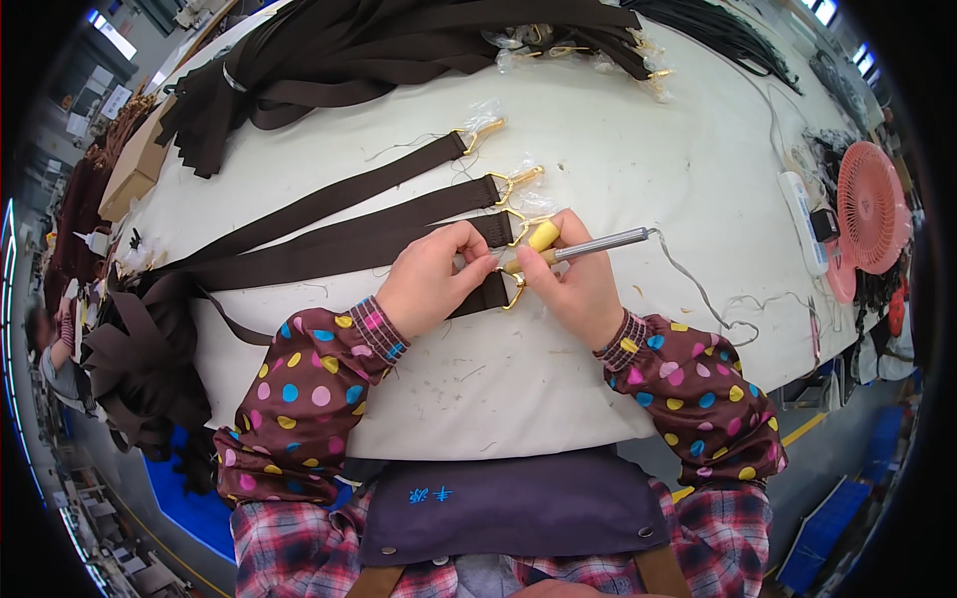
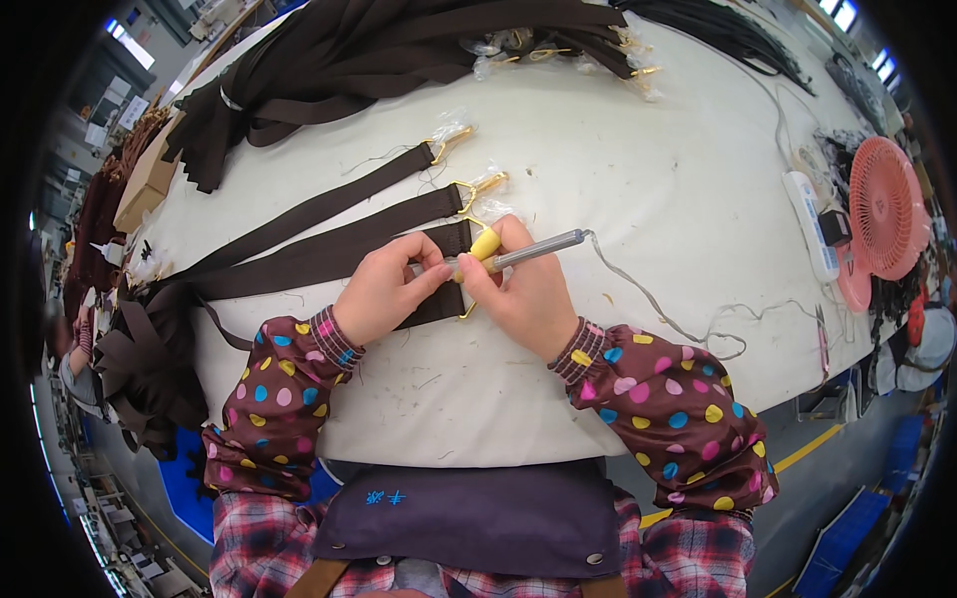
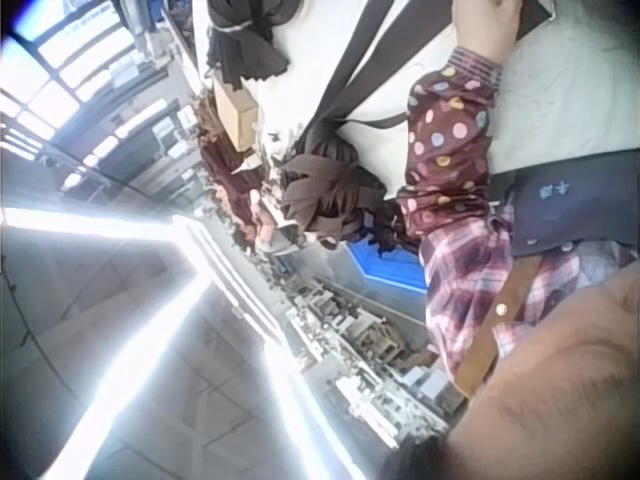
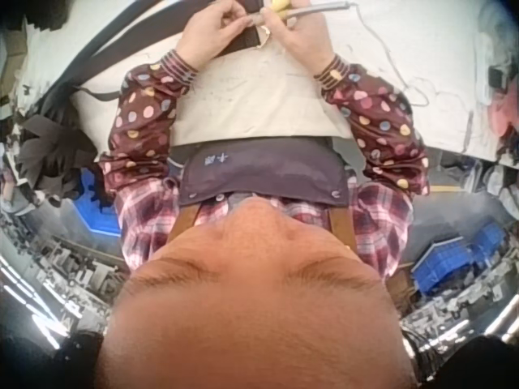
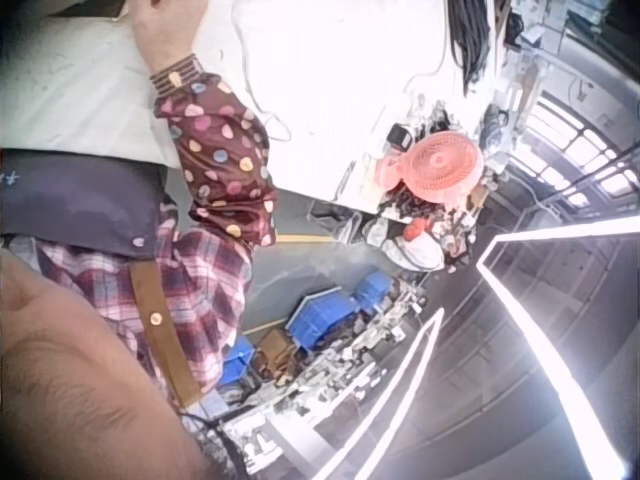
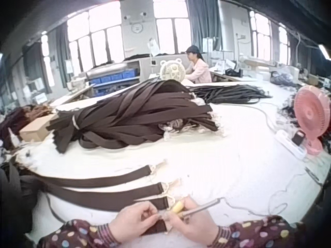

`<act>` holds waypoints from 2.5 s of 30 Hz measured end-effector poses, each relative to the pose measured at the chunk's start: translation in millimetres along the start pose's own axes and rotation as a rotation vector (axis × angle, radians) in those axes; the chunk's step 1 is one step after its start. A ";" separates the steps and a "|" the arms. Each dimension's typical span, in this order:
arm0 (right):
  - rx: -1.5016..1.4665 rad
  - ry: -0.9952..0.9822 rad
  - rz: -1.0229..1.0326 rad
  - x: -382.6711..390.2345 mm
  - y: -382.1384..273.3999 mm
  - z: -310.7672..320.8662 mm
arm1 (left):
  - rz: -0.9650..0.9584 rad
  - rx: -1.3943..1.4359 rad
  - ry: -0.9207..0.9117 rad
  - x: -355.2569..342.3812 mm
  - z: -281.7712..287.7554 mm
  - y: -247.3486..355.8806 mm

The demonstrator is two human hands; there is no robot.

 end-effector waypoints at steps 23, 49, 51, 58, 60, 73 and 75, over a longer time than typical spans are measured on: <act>0.079 -0.088 -0.055 -1.3 0.8 -9.1 | 0.164 0.361 -0.040 -0.6 1.6 -10.0; 0.543 -0.088 0.436 -16.0 -30.3 0.6 | -0.098 -0.524 -0.176 114.2 26.8 -9.8; 0.590 -0.106 0.447 -12.9 -29.9 -4.3 | -0.046 -0.545 -0.351 113.0 26.3 -7.4; 0.614 -0.003 0.336 -9.3 3.1 8.8 | -0.416 -0.619 0.008 0.9 35.1 1.8; 0.617 -0.070 0.366 -8.3 5.4 -2.8 | -0.414 -0.571 0.089 3.9 36.5 -24.7; 0.584 -0.168 0.419 -9.3 -12.4 -5.5 | -0.267 -0.415 -0.053 36.9 17.9 -9.1; 0.560 -0.162 0.444 -8.8 -13.5 -4.9 | -0.269 -0.404 -0.084 28.4 9.0 -1.9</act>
Point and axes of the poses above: each hand's wrist, its own x-axis away from the middle knuckle, its own z-axis out of the back of the hand, y = z × x, the point moved 6 cm from there along -x, towards the middle knuckle, and after that the axes turned 8 degrees about x, right-handed, at the moved point
